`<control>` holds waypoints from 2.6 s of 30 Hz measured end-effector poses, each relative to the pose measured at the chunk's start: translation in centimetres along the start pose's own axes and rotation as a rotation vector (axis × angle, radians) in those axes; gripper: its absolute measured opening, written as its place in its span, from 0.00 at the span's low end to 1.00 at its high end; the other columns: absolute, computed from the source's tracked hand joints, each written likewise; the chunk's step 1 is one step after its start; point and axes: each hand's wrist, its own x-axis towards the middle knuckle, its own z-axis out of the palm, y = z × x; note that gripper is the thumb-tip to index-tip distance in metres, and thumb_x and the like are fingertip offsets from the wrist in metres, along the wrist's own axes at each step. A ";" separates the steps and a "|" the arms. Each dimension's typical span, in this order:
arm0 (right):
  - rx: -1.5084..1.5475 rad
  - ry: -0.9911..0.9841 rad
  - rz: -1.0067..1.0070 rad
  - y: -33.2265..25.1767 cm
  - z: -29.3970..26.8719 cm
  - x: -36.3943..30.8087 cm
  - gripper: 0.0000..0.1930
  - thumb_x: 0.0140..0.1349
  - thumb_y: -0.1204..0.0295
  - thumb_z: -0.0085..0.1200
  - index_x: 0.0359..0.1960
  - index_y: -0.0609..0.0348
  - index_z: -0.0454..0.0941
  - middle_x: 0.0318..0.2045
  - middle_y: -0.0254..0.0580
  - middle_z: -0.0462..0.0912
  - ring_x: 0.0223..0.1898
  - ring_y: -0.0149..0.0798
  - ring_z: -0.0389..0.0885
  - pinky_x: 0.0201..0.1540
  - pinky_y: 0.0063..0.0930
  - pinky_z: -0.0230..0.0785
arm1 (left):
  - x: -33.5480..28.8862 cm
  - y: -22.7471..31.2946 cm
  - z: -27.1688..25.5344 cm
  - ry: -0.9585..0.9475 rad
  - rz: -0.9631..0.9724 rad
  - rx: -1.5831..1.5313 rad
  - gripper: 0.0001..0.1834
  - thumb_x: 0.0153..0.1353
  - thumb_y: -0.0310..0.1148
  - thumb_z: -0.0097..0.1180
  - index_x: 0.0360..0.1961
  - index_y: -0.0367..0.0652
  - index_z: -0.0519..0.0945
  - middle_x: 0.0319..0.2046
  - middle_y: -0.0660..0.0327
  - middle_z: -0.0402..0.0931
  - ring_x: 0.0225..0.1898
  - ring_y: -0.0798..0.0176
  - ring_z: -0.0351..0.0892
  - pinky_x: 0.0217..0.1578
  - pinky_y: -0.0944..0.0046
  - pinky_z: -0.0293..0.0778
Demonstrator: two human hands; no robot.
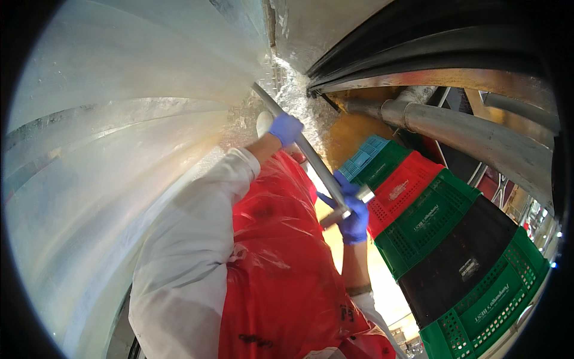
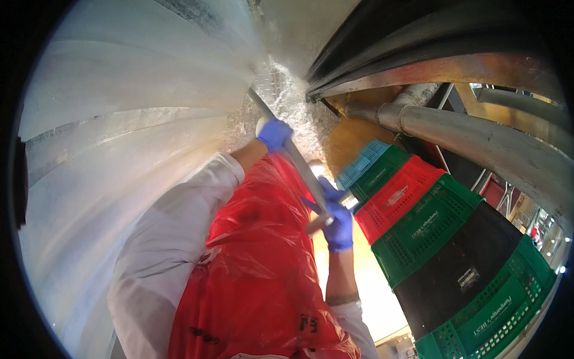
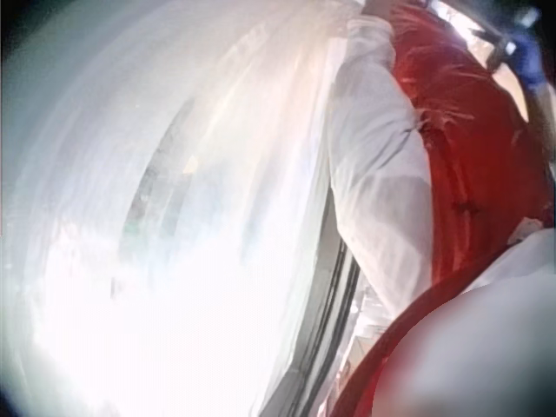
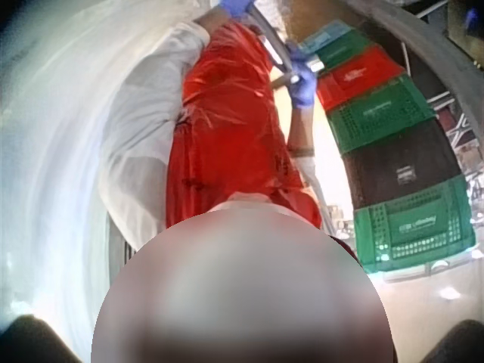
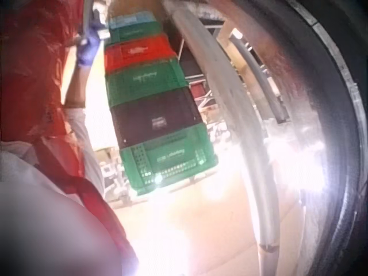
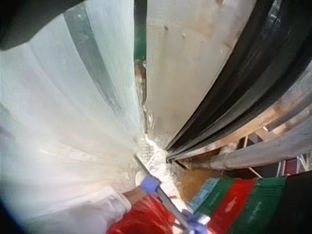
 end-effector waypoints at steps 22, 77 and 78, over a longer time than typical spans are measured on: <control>-0.253 0.608 0.164 -1.4 -9.1 -21.3 0.20 0.53 0.81 0.57 0.50 0.64 0.73 0.27 0.50 0.83 0.25 0.50 0.86 0.35 0.47 0.86 | -3.5 24.4 14.0 -0.232 0.269 -0.430 0.07 0.59 0.34 0.61 0.38 0.53 0.87 0.41 0.58 0.86 0.53 0.45 0.84 0.42 0.44 0.81; -0.674 -0.068 0.267 14.8 -10.7 -7.5 0.17 0.53 0.77 0.65 0.46 0.67 0.80 0.27 0.42 0.80 0.22 0.36 0.81 0.25 0.32 0.78 | -23.6 7.3 19.6 -0.237 -0.434 -0.134 0.12 0.57 0.37 0.63 0.42 0.49 0.88 0.41 0.51 0.87 0.46 0.44 0.87 0.44 0.46 0.82; -0.666 -0.058 0.278 15.1 -10.2 -6.8 0.18 0.53 0.77 0.65 0.46 0.66 0.79 0.27 0.42 0.80 0.23 0.36 0.81 0.25 0.32 0.78 | -23.9 6.5 19.6 -0.185 -0.485 -0.126 0.12 0.57 0.37 0.63 0.42 0.50 0.88 0.41 0.51 0.87 0.46 0.44 0.86 0.44 0.46 0.82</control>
